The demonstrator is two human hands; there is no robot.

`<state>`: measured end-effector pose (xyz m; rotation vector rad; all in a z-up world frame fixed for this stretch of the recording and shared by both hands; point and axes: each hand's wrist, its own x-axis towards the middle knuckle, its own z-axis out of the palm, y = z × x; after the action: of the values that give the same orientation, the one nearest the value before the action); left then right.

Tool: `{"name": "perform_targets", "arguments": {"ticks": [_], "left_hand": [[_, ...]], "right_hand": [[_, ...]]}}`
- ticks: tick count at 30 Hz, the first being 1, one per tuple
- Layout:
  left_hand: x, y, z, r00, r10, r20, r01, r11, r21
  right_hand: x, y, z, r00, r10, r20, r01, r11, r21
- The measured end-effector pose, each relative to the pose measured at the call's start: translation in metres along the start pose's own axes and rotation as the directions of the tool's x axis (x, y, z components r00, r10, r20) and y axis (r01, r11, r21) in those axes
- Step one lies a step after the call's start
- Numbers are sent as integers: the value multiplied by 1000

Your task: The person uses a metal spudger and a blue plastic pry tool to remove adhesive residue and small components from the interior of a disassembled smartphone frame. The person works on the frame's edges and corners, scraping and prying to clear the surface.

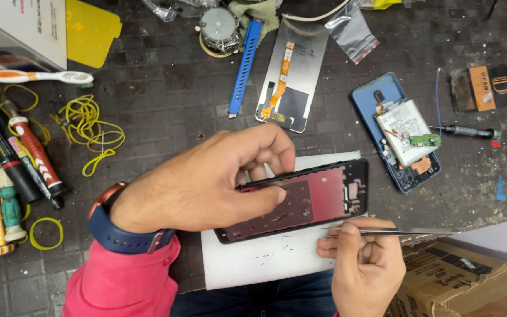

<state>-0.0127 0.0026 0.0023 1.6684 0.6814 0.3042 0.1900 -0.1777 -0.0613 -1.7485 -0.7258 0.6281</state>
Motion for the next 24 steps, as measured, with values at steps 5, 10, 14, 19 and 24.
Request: {"name": "perform_targets", "arguments": {"ticks": [5,10,14,19,24], "left_hand": [[2,0,0,977,191,-97,-213,922,-324],[5,2,0,965,184,-189,-262,753,-603],[-3,8,-3,943,206,-263,-334,579,-744],[-8,10,-2,917,241,-316,-397,603,-692],[-4,1,2,911,171,-376,-363,764,-533]], "right_hand": [[0,3,1,1000,-6,-13,7,1000,13],[0,1,-1,1000,21,-8,-21,1000,-11],[0,1,0,1000,11,-12,-10,1000,7],[-1,-1,-1,1000,3,-10,-3,1000,-27],[-2,-3,1,1000,-1,-15,0,999,-36]]}}
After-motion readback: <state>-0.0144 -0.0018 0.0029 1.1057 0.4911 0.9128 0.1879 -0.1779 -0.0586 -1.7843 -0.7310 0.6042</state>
